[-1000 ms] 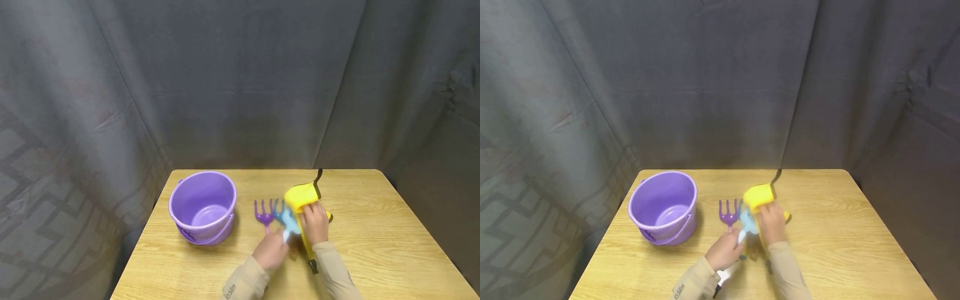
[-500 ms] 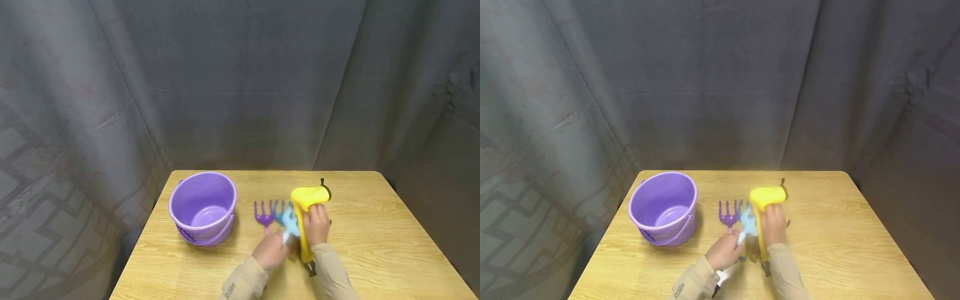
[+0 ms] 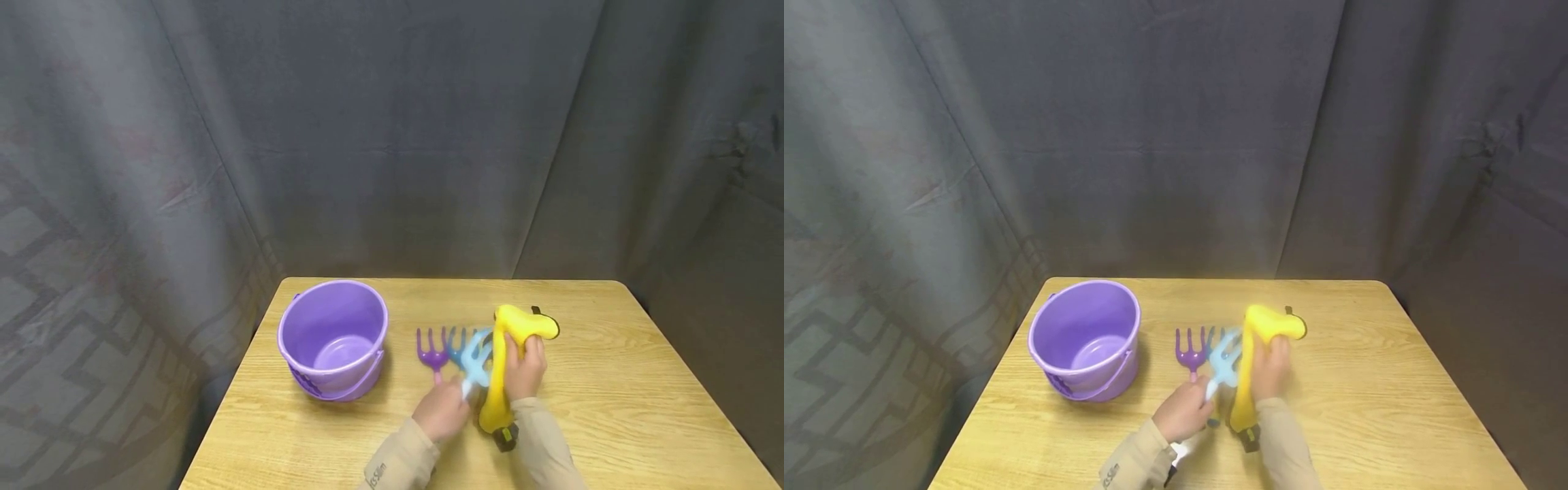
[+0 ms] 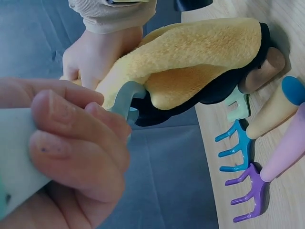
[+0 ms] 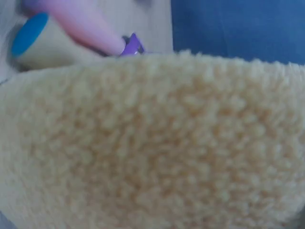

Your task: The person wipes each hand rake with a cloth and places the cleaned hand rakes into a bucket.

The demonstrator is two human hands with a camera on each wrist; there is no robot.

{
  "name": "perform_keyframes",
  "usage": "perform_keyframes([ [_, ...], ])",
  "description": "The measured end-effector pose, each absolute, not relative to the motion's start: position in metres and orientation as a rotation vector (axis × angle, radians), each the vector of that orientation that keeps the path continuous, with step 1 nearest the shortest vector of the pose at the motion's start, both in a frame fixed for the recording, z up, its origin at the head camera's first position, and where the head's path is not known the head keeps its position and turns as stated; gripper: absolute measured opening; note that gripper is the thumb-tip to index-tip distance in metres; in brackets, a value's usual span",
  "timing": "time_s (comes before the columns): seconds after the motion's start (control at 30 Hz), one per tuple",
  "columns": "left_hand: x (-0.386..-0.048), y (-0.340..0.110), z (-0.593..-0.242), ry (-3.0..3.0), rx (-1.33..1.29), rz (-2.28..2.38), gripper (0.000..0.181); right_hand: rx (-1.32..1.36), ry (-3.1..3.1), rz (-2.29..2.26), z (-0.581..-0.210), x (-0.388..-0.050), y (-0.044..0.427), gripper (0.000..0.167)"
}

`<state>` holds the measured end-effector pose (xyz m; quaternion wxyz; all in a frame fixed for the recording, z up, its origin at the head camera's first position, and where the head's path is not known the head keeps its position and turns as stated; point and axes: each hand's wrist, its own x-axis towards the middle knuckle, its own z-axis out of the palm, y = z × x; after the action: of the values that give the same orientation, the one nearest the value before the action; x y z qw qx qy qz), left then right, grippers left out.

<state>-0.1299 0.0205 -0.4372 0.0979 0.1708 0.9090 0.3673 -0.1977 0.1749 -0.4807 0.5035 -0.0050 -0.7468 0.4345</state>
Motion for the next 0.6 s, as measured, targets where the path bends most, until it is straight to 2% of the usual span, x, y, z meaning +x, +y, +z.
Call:
perform_keyframes([
  [0.23,-0.129,0.015,-0.437,2.659,0.510,1.148,0.016,-0.278,-1.714,1.256,-0.476,-0.195,0.184,0.017],
  [0.4,-0.132,0.012,-0.437,2.681,0.536,1.175,0.013,-0.550,-1.590,1.664,-0.473,-0.193,0.191,0.018],
  [0.53,-0.136,0.011,-0.435,2.663,0.579,1.251,0.013,-0.657,-1.354,2.019,-0.468,-0.189,0.193,0.011],
  [0.6,-0.138,0.011,-0.432,2.641,0.595,1.307,0.019,-0.667,-1.196,2.193,-0.465,-0.187,0.194,0.012],
])
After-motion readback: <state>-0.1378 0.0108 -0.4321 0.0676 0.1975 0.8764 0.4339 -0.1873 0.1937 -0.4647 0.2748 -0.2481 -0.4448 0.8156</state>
